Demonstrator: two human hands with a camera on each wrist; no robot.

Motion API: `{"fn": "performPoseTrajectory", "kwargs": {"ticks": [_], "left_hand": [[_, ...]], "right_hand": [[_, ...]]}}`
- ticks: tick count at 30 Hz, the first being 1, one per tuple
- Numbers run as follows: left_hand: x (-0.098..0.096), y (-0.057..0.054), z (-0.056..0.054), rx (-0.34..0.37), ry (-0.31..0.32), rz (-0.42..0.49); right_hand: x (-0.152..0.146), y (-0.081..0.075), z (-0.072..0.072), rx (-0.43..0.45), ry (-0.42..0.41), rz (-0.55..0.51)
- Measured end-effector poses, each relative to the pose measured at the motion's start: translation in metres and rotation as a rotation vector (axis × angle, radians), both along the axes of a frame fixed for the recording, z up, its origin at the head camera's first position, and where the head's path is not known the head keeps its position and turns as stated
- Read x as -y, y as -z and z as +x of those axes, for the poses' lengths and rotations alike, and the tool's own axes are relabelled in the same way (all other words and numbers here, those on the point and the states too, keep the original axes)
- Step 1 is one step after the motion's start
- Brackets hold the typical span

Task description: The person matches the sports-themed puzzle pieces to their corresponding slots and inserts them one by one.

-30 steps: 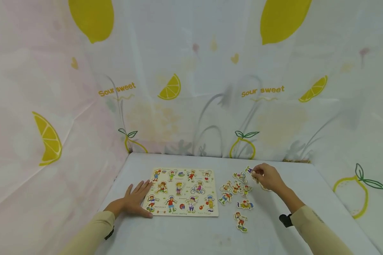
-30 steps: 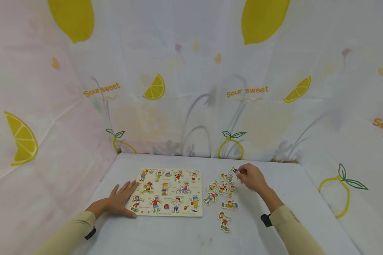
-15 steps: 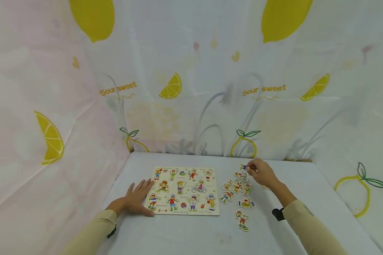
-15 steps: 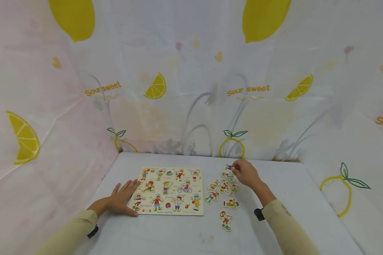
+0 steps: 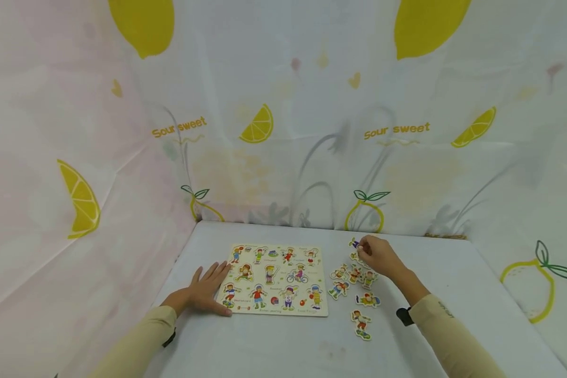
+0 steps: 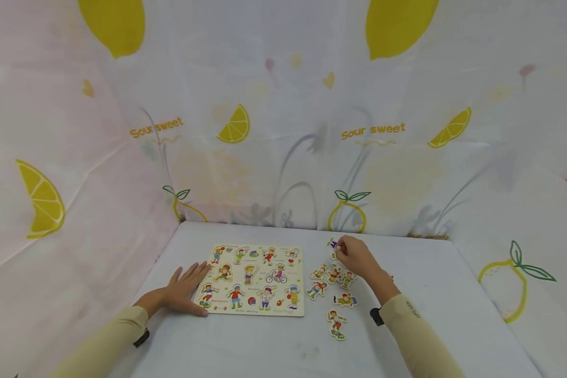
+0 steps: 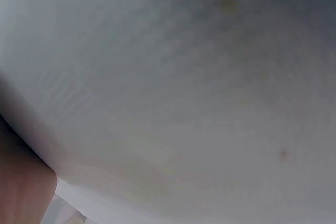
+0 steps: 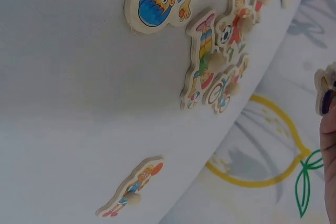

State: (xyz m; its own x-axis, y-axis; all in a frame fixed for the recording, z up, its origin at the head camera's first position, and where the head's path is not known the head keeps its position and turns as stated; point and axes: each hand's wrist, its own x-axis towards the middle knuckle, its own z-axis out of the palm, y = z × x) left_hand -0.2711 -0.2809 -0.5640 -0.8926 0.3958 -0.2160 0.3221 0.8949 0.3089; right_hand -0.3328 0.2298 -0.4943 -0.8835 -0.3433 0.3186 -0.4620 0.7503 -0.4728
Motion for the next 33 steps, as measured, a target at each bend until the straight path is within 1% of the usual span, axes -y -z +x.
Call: {"fn": "performPoseTrajectory", "kwargs": {"ticks": [3, 6, 8, 10, 13, 15, 17, 20, 23, 26, 29, 31, 33], "left_hand": [[0.002, 0.005, -0.001, -0.011, -0.005, -0.007], [0.003, 0.007, -0.003, -0.004, -0.006, -0.022], [0.003, 0.006, -0.004, 0.001, -0.004, 0.009], [0.002, 0.003, -0.005, 0.012, -0.003, 0.003], [0.000, 0.000, -0.007, 0.000, -0.005, 0.013], [-0.001, -0.002, -0.009, -0.004, -0.005, -0.006], [0.000, -0.001, -0.011, -0.012, -0.010, 0.000], [0.000, 0.003, -0.013, -0.014, -0.012, 0.002], [0.001, 0.005, -0.012, -0.015, -0.013, -0.012], [0.001, 0.003, -0.010, -0.007, -0.004, -0.005], [0.000, -0.001, -0.007, 0.009, -0.001, 0.013], [-0.001, -0.003, -0.005, 0.023, -0.003, 0.010], [-0.002, -0.003, -0.003, 0.032, -0.009, 0.011]], "right_hand": [[0.003, 0.003, 0.001, -0.006, -0.023, -0.010], [0.008, 0.006, 0.003, -0.016, -0.063, -0.002], [0.011, 0.007, 0.003, -0.029, -0.082, 0.008], [0.016, 0.006, 0.003, -0.042, -0.102, 0.004], [0.023, 0.004, 0.001, -0.066, -0.118, 0.002], [0.028, 0.002, -0.001, -0.071, -0.124, 0.009], [0.033, 0.001, -0.003, -0.068, -0.131, 0.011], [0.039, 0.001, -0.002, -0.039, -0.139, 0.013], [0.044, 0.004, -0.002, -0.036, -0.144, 0.007], [0.049, 0.009, -0.003, -0.043, -0.153, 0.002], [0.055, 0.013, 0.000, -0.033, -0.159, -0.003], [0.060, 0.016, 0.003, -0.020, -0.181, 0.005], [0.067, 0.017, 0.008, 0.004, -0.223, 0.022]]}}
